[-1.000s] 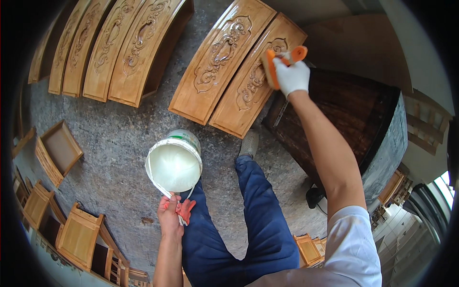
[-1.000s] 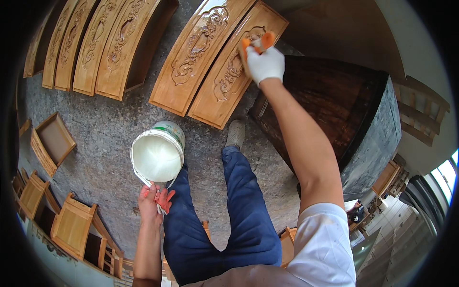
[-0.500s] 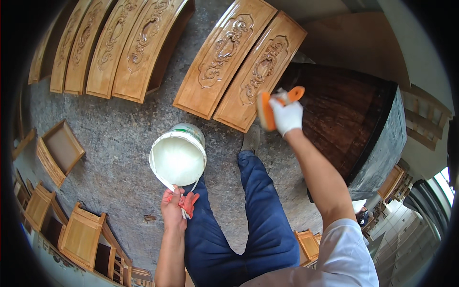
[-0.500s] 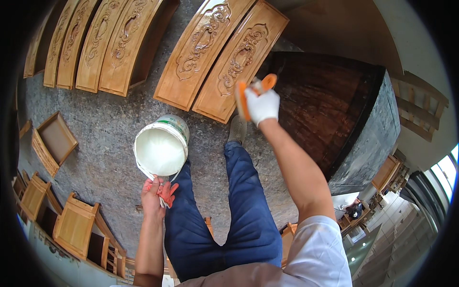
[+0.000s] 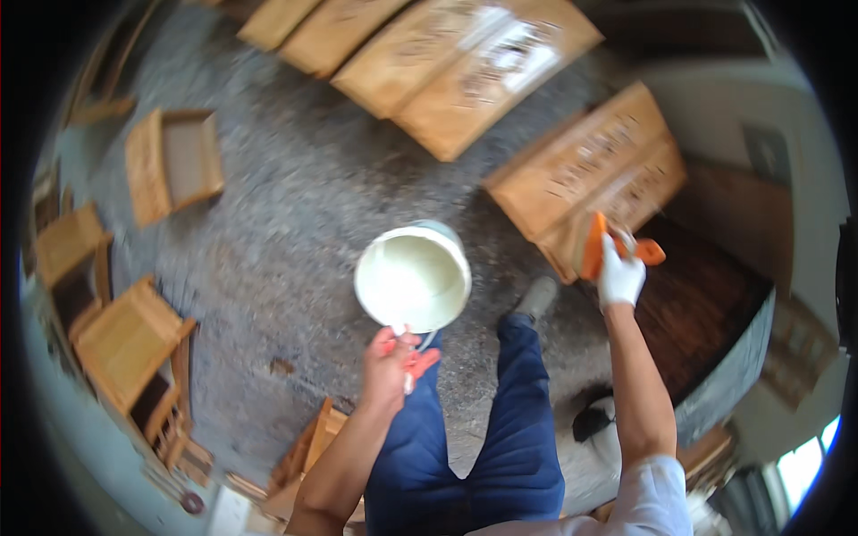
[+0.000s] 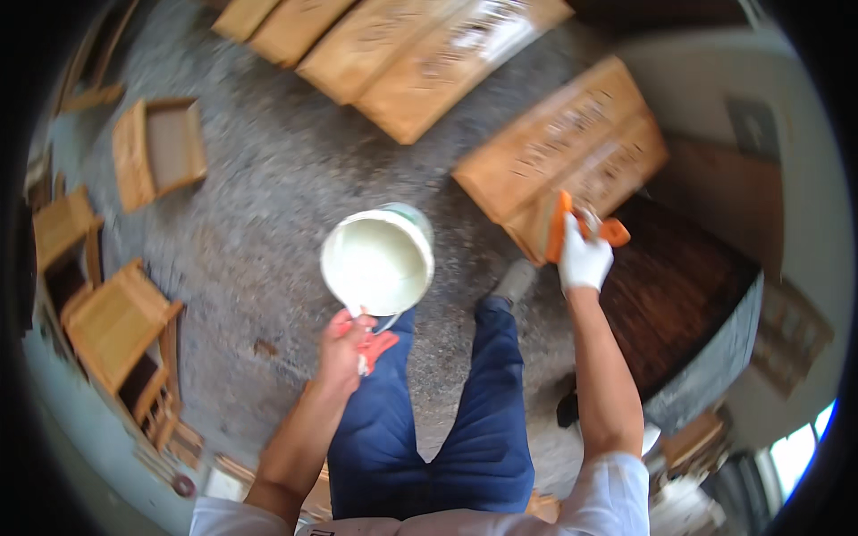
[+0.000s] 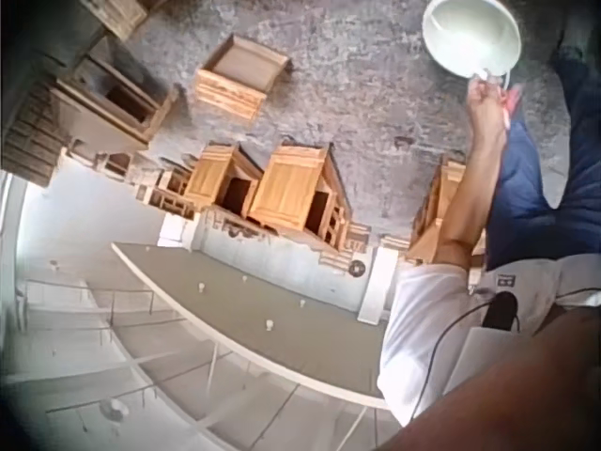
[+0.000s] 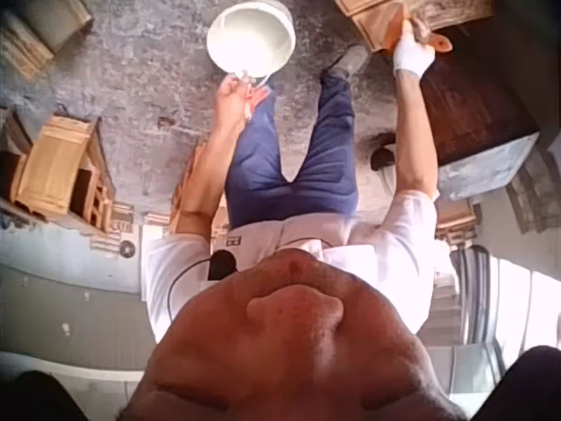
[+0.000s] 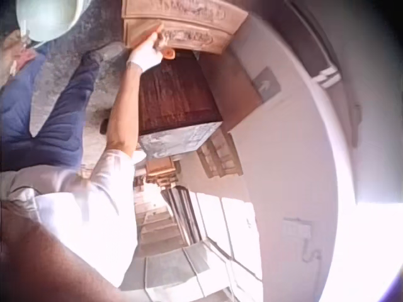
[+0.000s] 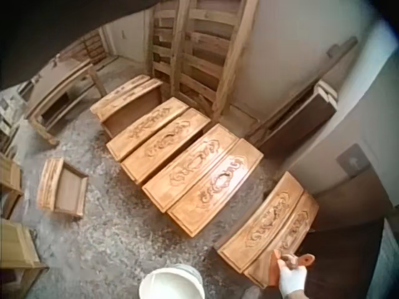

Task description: The person applies liquid finish onto carved wooden drawer fronts using a brush, removes their gloves, and walks across the workshop.

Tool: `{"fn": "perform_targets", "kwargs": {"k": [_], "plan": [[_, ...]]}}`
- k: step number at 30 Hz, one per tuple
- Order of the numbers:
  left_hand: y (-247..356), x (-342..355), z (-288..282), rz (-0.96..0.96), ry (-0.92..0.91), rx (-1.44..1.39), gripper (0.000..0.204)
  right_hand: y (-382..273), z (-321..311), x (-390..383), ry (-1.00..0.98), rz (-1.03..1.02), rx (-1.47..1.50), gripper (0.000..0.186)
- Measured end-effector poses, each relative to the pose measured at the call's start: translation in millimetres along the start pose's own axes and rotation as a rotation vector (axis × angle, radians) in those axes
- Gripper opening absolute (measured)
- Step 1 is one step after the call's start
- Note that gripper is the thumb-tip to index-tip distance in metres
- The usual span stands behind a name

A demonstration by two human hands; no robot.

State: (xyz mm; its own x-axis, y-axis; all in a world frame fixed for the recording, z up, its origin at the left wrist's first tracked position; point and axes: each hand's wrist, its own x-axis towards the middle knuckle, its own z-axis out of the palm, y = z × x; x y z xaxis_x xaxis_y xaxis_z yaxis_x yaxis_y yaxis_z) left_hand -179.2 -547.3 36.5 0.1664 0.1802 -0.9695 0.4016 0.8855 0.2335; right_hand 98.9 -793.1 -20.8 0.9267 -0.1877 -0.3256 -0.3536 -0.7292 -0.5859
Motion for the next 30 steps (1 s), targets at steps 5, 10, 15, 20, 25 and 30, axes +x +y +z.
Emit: {"fn": "perform_targets", "kwargs": {"k": [5, 10, 15, 20, 25, 30], "plan": [[27, -55, -51, 0.001, 0.003, -0.213, 0.017, -144, 61, -157, -0.397, -0.098, -0.04, 0.027], [82, -63, -100, 0.019, -0.089, -0.41, 0.017, -183, 209, -263, -0.788, -0.586, -0.497, 0.024], [143, -69, -154, 0.103, -0.121, -0.536, 0.017, -207, 333, -301, -0.934, -0.794, -0.857, 0.024], [201, -59, -221, 0.175, -0.002, -0.693, 0.017, -297, 364, -363, -1.024, -0.763, -0.772, 0.025], [283, -15, -271, 0.231, 0.205, -0.817, 0.02, -369, 436, -346, -1.207, -0.226, -0.237, 0.023], [330, -1, -321, 0.186, 0.329, -0.871, 0.019, -399, 523, -333, -1.39, 0.779, 0.487, 0.022]]}}
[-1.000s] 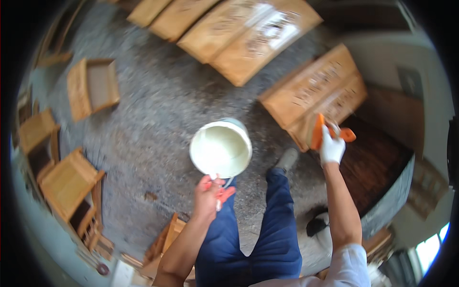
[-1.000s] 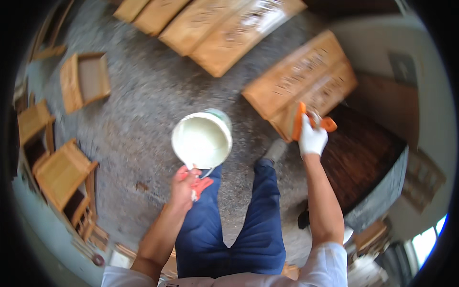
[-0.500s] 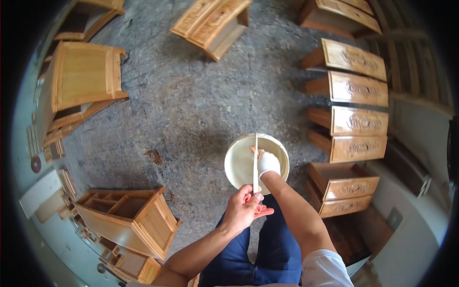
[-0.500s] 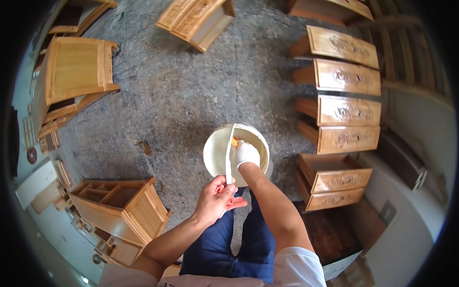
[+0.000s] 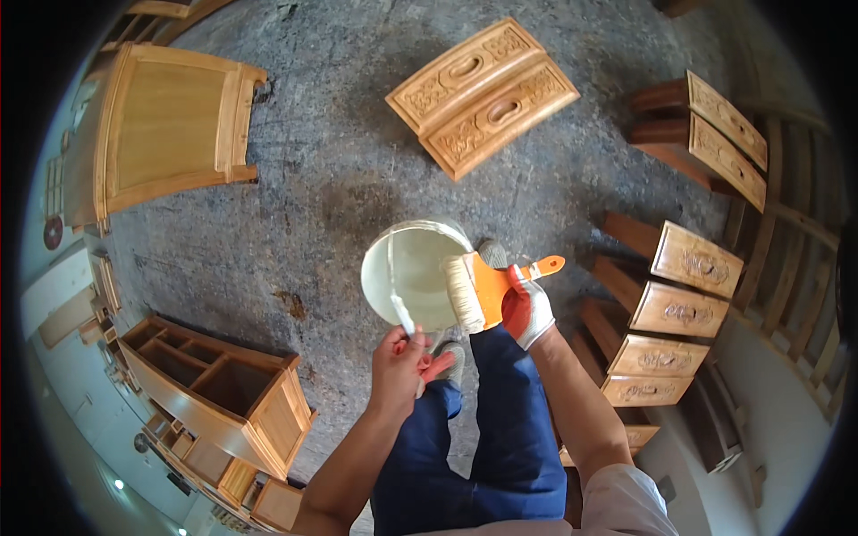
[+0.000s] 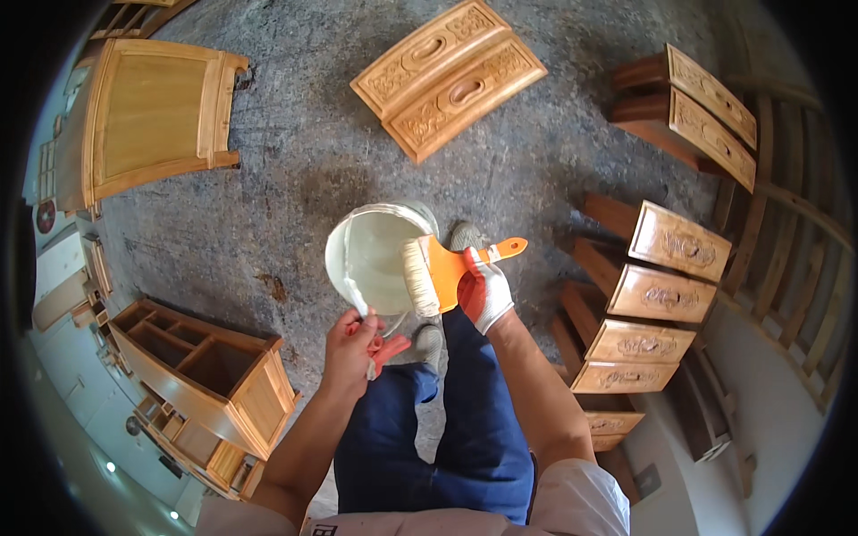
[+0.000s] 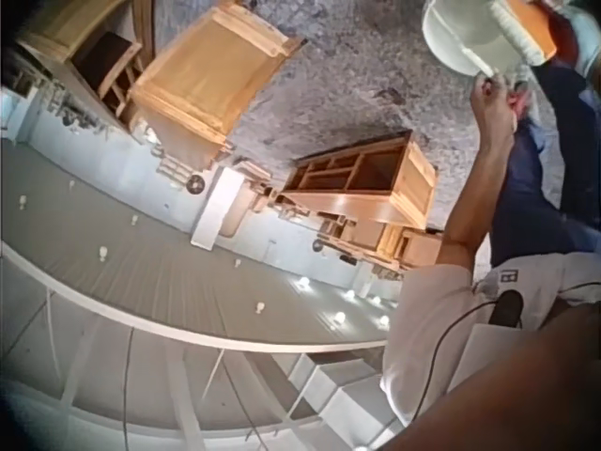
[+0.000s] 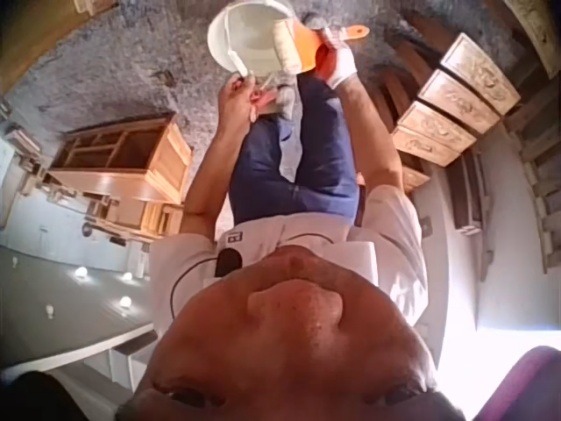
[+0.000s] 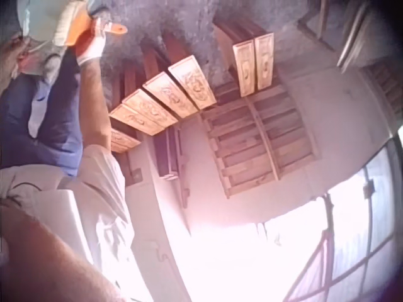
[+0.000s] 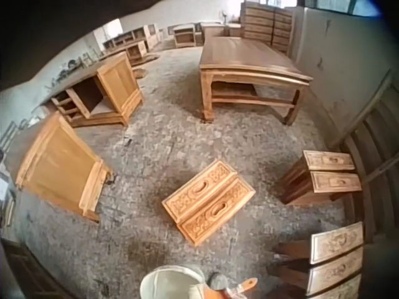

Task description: The person applies liquid finish onto carved wooden drawer fronts using a brush, removes their gloves, and walks across the workshop.

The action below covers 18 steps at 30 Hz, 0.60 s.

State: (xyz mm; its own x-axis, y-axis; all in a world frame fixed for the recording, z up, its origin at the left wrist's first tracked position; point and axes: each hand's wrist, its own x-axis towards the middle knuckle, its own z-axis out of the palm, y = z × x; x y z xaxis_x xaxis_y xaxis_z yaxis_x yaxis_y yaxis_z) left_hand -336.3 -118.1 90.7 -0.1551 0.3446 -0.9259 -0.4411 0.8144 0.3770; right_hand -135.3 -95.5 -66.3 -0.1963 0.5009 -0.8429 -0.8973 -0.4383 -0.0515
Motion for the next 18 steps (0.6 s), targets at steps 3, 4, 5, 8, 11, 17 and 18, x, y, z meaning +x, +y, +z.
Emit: {"fn": "perform_targets", "kwargs": {"k": [3, 4, 5, 8, 11, 17, 18], "plan": [[37, 28, -13, 0.032, 0.029, -0.067, 0.019, -26, 65, 27, -0.073, 0.0, -0.195, 0.02], [47, 37, -9, 0.013, 0.019, -0.072, 0.019, -46, 65, 49, -0.088, -0.061, -0.259, 0.02], [58, 43, -8, 0.029, 0.013, -0.078, 0.02, -61, 65, 74, -0.108, -0.109, -0.317, 0.019], [88, 59, -14, 0.094, 0.013, -0.084, 0.022, -81, 110, 129, 0.095, -0.298, -0.529, 0.026], [102, 77, -15, 0.067, 0.018, -0.074, 0.023, -106, 128, 172, 0.265, -0.564, -0.963, 0.026], [131, 101, -20, 0.021, 0.053, -0.02, 0.026, -65, 169, 153, 0.267, -1.099, -1.752, 0.025], [134, 105, -19, 0.012, 0.059, -0.009, 0.026, -52, 162, 154, 0.144, -1.162, -1.914, 0.026]]}}
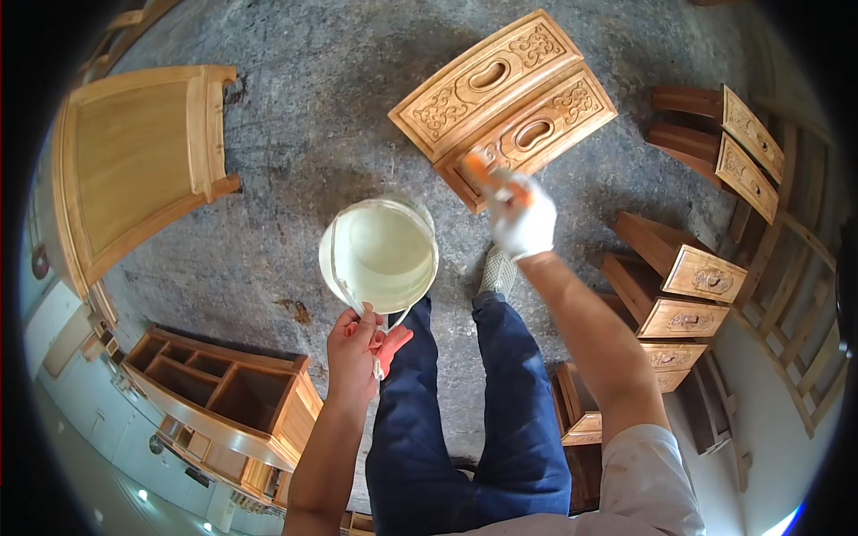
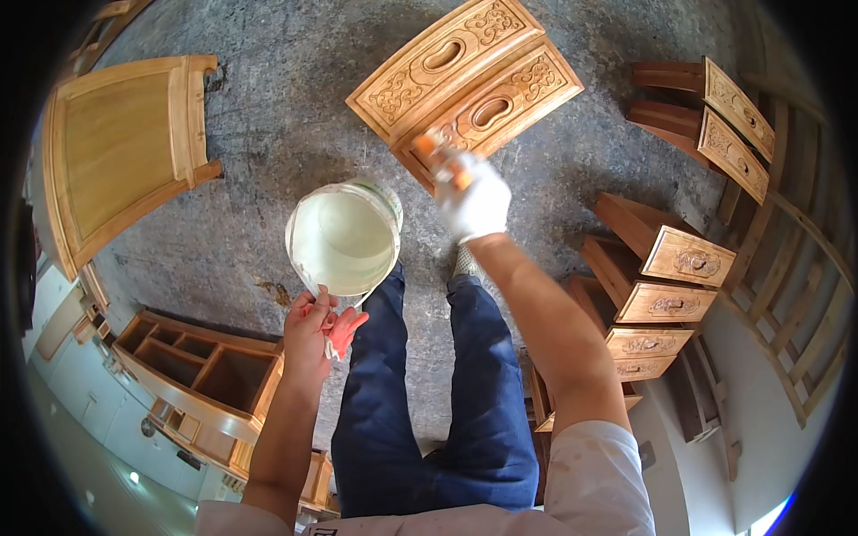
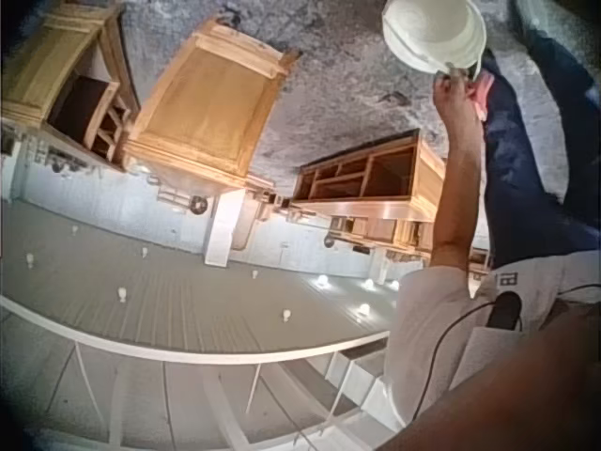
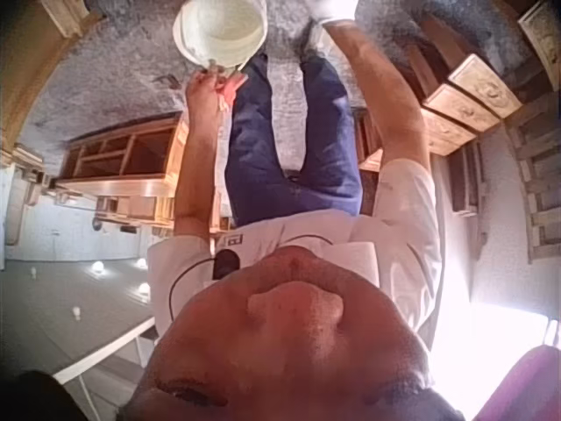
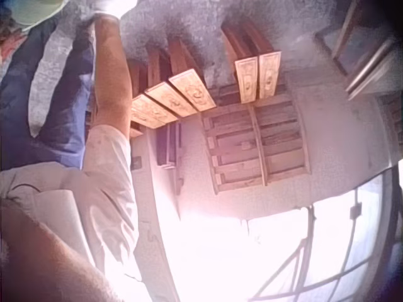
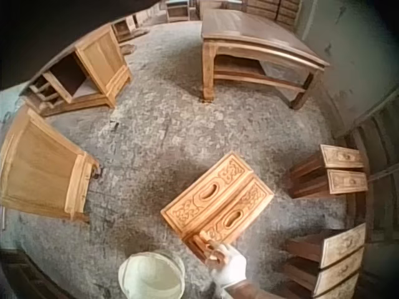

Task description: The person applies liquid finish onto carved wooden drawer fronts using a brush, removes their gloves, and walks across the workshop.

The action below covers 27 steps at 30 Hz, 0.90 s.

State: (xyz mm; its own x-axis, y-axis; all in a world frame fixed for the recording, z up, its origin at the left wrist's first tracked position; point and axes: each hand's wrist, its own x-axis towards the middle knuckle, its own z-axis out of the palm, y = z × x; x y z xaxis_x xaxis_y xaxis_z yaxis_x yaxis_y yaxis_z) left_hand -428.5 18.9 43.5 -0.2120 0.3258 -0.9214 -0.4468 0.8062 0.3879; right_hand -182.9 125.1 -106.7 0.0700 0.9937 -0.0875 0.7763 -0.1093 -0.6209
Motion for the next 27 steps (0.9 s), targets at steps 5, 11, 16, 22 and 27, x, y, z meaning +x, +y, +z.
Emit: {"fn": "perform_targets", "kwargs": {"k": [5, 11, 16, 22, 27], "plan": [[14, 15, -28, -0.061, 0.01, -0.002, 0.026, -12, -13, 28, -0.104, 0.101, -0.026, 0.025], [24, 23, -38, -0.14, 0.034, 0.017, 0.027, 58, -66, 122, 0.318, 0.267, -0.256, 0.019], [38, 27, -38, -0.143, 0.031, 0.003, 0.027, -12, -6, 30, 0.122, -0.042, -0.128, 0.022], [48, 36, -48, -0.115, -0.007, 0.033, 0.026, -10, -30, 58, -0.055, 0.127, 0.083, 0.022], [48, 38, -38, -0.065, -0.019, 0.041, 0.026, 70, -99, 159, 0.31, 0.443, -0.006, 0.03]]}}
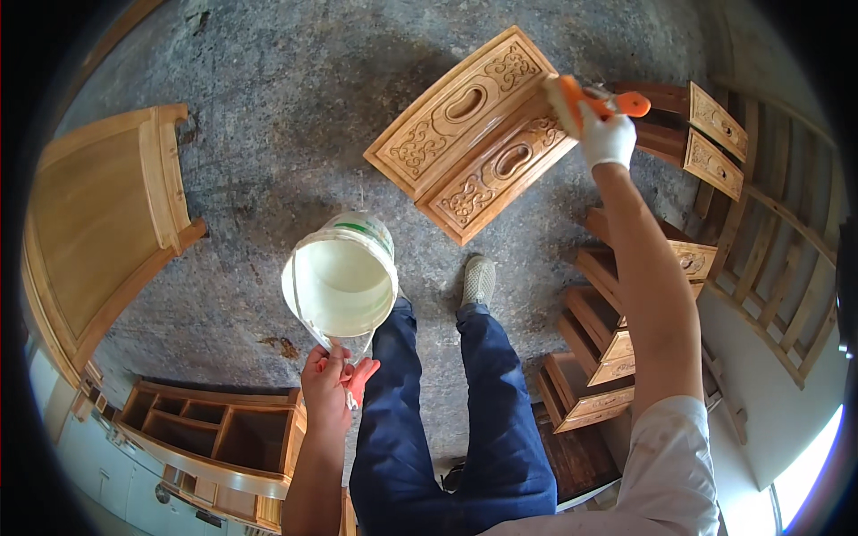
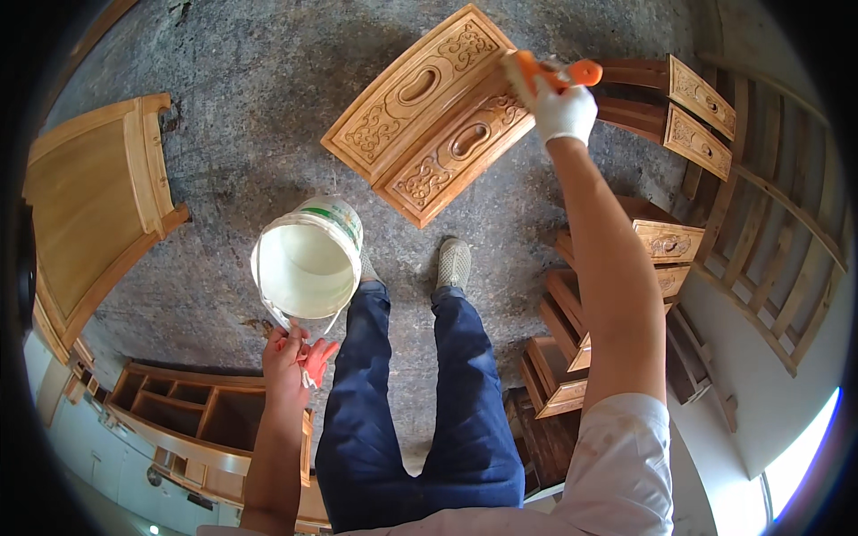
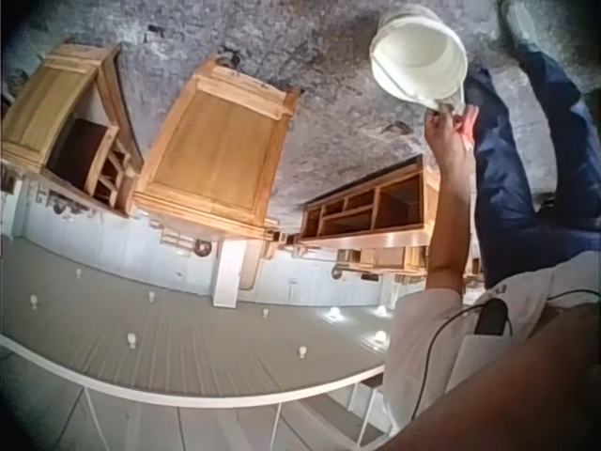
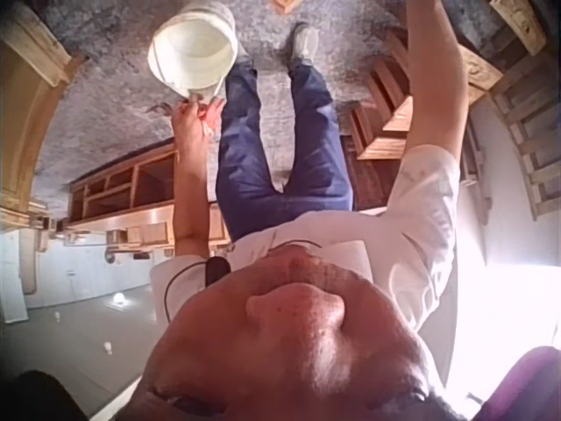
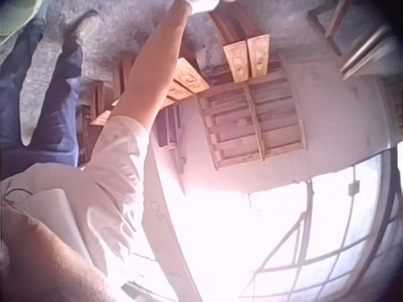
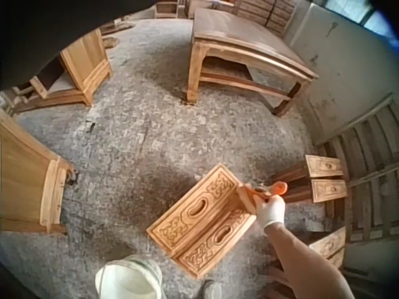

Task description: The person applies liquid finish onto carved wooden drawer fronts using a brush, removes their gloves, and walks across the workshop.

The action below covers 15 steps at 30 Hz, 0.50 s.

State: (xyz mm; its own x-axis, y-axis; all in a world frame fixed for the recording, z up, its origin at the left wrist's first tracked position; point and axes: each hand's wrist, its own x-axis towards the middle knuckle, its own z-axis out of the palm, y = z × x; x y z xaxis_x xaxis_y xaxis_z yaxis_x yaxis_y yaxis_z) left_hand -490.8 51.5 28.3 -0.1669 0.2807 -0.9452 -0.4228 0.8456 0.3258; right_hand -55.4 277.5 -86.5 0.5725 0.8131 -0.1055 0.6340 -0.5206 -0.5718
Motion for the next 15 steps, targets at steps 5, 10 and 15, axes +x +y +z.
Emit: {"fn": "perform_targets", "kwargs": {"k": [5, 10, 15], "plan": [[5, 4, 11, 0.002, 0.03, -0.022, 0.026, -9, 5, -34, -0.114, 0.111, -0.018, 0.028], [11, 8, 10, -0.003, 0.064, 0.004, 0.026, 11, 12, -88, -0.422, -0.173, 0.212, 0.021], [3, 6, 17, -0.044, 0.047, 0.032, 0.027, 21, -10, 40, -0.054, 0.211, 0.051, 0.031]]}}
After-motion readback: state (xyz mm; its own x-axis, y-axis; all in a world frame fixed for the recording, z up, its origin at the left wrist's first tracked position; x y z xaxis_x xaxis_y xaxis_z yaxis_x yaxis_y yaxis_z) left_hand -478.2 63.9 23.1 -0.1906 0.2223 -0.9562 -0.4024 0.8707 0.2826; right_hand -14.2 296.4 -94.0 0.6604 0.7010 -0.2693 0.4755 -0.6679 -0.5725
